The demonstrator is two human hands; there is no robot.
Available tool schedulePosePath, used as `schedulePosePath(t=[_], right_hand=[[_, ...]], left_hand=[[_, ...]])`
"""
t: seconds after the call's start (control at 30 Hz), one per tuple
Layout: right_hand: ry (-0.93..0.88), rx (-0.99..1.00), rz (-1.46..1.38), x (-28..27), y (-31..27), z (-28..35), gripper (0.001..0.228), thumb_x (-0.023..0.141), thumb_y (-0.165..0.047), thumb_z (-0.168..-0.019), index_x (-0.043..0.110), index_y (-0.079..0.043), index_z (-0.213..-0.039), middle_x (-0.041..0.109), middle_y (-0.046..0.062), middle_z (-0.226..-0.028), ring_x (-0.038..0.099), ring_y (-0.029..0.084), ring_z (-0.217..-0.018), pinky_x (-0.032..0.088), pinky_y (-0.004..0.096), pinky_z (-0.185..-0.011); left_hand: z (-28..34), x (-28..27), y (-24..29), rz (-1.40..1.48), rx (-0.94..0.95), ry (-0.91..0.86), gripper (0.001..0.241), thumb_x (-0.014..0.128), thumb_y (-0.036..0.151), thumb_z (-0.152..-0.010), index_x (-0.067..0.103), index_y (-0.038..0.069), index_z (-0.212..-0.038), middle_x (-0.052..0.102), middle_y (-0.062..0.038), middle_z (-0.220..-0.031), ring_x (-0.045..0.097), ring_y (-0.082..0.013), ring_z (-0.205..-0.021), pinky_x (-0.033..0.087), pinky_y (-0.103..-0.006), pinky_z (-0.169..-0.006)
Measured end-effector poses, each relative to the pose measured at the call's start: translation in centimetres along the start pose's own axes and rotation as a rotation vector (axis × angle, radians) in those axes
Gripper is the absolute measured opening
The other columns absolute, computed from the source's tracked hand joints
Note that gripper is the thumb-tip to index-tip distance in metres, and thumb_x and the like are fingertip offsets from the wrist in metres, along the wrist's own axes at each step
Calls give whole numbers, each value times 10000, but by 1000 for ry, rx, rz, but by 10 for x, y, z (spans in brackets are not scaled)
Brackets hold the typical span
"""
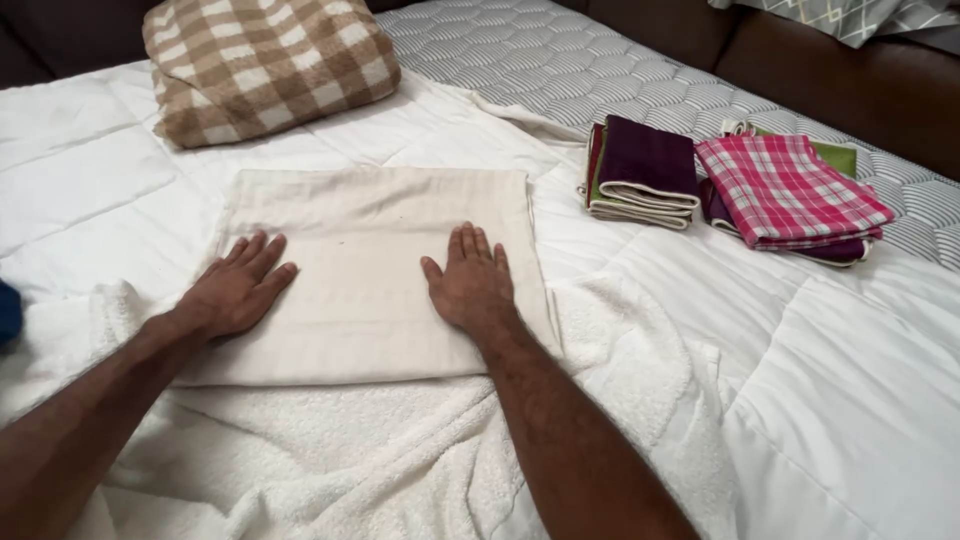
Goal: The person folds a white cloth on a bed by hand. They smooth the fabric, fold it in half multiple times, and roll it into a compact bundle.
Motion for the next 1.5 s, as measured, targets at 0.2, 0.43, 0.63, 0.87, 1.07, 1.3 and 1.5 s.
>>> schedulePosePath(t=[0.2,0.43,0.63,0.87,1.07,1.3,1.5], right_hand=[[8,175,-51,-5,14,-1,816,269,-552,-1056,39,-22,-1632,12,130,-1737,15,259,-1603,18,441,-1291],[57,229,90,-14,-5,6,769,250,-480,-1076,56,34,-1615,12,218,-1708,23,340,-1577,19,496,-1260],[112,-361,41,24,-26,-11,689,206,-445,-1066,172,-36,-1620,147,114,-1716,107,241,-1586,61,442,-1289],[-22,-173,56,16,-23,-9,776,196,-574,-1046,85,-71,-1626,49,91,-1725,50,225,-1587,35,433,-1278],[-9,-109,31,16,-18,-14,808,201,-596,-1043,68,-63,-1636,18,97,-1736,34,223,-1592,26,425,-1281],[37,-35,-12,6,-4,-12,799,221,-590,-1040,85,-74,-1634,29,69,-1735,33,207,-1596,17,428,-1281],[46,140,-63,-2,22,-23,819,220,-598,-1048,56,-52,-1636,3,106,-1733,13,249,-1592,9,442,-1278]], left_hand=[[-12,14,-18,1,-1,54,805,274,648,-1014,178,155,-1643,73,-141,-1727,66,-330,-1600,135,-486,-1287],[16,-14,39,26,42,94,810,240,623,-1005,101,132,-1634,26,-132,-1702,14,-306,-1567,38,-573,-1227],[11,-10,122,-32,319,40,675,246,564,-1035,208,247,-1630,60,-86,-1726,38,-277,-1599,39,-590,-1250],[-3,-12,99,5,298,-8,722,234,596,-1024,158,228,-1640,47,-83,-1723,22,-271,-1587,54,-529,-1259],[-21,-1,48,35,189,37,707,218,584,-1030,177,233,-1642,74,-62,-1736,48,-258,-1602,82,-495,-1277],[-27,-2,14,80,83,90,718,235,580,-1034,168,204,-1642,61,-94,-1735,23,-282,-1602,72,-493,-1269],[-39,9,-13,78,-61,165,784,250,599,-1031,145,122,-1645,67,-139,-1729,31,-316,-1597,77,-508,-1271]])
Point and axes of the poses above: each hand's wrist, its own z-axis away from the middle knuckle, its own x-axis out of the palm, y = z × x, the point moved 1 cm from there along -z, towards the middle knuckle
